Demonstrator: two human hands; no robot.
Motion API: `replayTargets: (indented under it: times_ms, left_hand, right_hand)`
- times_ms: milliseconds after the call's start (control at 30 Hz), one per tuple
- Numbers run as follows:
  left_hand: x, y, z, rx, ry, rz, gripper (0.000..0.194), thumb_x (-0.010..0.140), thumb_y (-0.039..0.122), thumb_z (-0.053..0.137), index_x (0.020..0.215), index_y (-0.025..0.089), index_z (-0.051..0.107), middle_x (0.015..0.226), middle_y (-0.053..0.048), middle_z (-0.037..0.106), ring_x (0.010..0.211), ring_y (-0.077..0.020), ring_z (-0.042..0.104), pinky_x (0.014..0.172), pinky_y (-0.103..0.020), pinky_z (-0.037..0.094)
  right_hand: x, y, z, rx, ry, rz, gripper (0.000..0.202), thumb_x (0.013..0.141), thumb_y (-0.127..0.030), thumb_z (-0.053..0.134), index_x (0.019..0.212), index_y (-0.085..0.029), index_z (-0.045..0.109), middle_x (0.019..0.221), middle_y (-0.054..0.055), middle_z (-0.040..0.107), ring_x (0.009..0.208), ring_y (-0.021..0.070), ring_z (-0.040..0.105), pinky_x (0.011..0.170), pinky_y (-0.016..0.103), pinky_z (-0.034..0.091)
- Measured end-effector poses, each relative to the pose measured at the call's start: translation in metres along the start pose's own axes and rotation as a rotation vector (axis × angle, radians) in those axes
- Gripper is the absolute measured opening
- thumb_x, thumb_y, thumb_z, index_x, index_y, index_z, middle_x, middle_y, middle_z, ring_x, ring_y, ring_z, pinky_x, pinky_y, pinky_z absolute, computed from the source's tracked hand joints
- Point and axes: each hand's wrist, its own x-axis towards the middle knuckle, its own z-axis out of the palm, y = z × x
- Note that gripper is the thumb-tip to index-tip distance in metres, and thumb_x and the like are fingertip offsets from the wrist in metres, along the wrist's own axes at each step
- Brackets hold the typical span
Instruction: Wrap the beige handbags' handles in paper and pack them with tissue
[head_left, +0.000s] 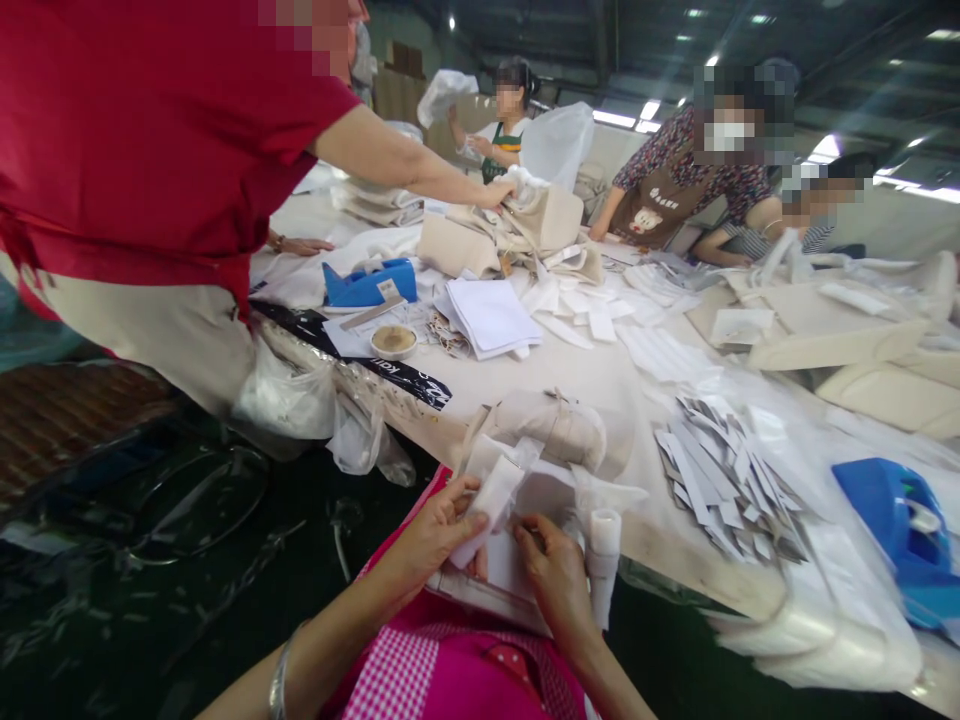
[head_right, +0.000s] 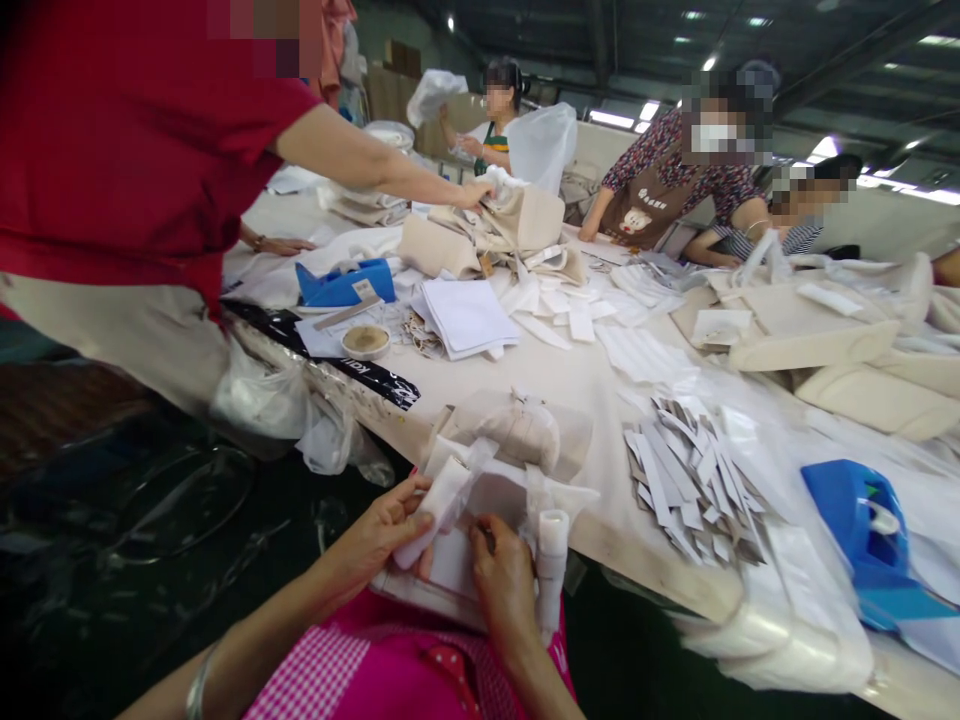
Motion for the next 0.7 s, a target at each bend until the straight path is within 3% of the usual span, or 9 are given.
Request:
replayTargets:
  times_ms: [167, 267, 367, 500, 700]
  left_hand:
    - [-0.001, 0.001, 0.001, 0.028, -0.024, 0.000, 0.039, 0.081, 0.040, 0.071, 0.105, 0.019, 0.048, 0.089, -0.003, 0.064, 0.046, -0.0109, 0.062, 0.043, -0.019, 0.045]
    - [-0.001, 0.000, 0.002, 0.048, 0.006, 0.006, 0.040, 0.081, 0.042, 0.070, 0.102, 0.019, 0.045, 0.092, -0.003, 0.064, 0.045, -0.0095, 0.061, 0.043, -0.019, 0.044]
    - [0.002, -0.004, 0.001, 0.034, 0.052, 0.039, 0.044, 0.080, 0.045, 0.071, 0.093, 0.021, 0.035, 0.084, 0.000, 0.063, 0.042, -0.0099, 0.060, 0.040, -0.018, 0.043]
    - [0.005, -0.007, -0.002, -0.009, 0.078, 0.050, 0.052, 0.077, 0.046, 0.073, 0.092, 0.023, 0.029, 0.082, -0.001, 0.065, 0.042, -0.0126, 0.061, 0.039, -0.019, 0.043]
    - [0.005, -0.006, -0.010, -0.024, 0.045, -0.014, 0.051, 0.077, 0.041, 0.075, 0.107, 0.016, 0.043, 0.089, -0.007, 0.069, 0.046, -0.0146, 0.064, 0.039, -0.019, 0.043]
  right_hand:
    - [0.018, -0.013, 0.014, 0.220, -0.012, -0.022, 0.021, 0.081, -0.035, 0.055, 0.084, -0.021, 0.070, 0.072, 0.002, 0.066, 0.064, 0.0189, 0.056, 0.057, 0.027, 0.039]
    - [0.030, -0.018, 0.024, 0.438, -0.082, 0.098, 0.020, 0.073, -0.037, 0.059, 0.078, -0.020, 0.068, 0.054, -0.003, 0.054, 0.044, 0.0125, 0.038, 0.045, 0.025, 0.027]
    - [0.036, -0.020, 0.031, 0.552, -0.124, 0.197, 0.018, 0.068, -0.038, 0.061, 0.066, -0.020, 0.060, 0.044, -0.007, 0.042, 0.039, 0.0094, 0.028, 0.042, 0.024, 0.019]
    - [0.039, -0.023, 0.032, 0.616, -0.194, 0.255, 0.016, 0.064, -0.036, 0.059, 0.064, -0.021, 0.053, 0.040, -0.009, 0.034, 0.037, 0.0078, 0.024, 0.040, 0.023, 0.015]
    - [0.049, -0.025, 0.024, 0.548, -0.333, 0.251, 0.014, 0.061, -0.033, 0.059, 0.057, -0.021, 0.053, 0.035, -0.010, 0.033, 0.031, 0.0062, 0.020, 0.036, 0.023, 0.013]
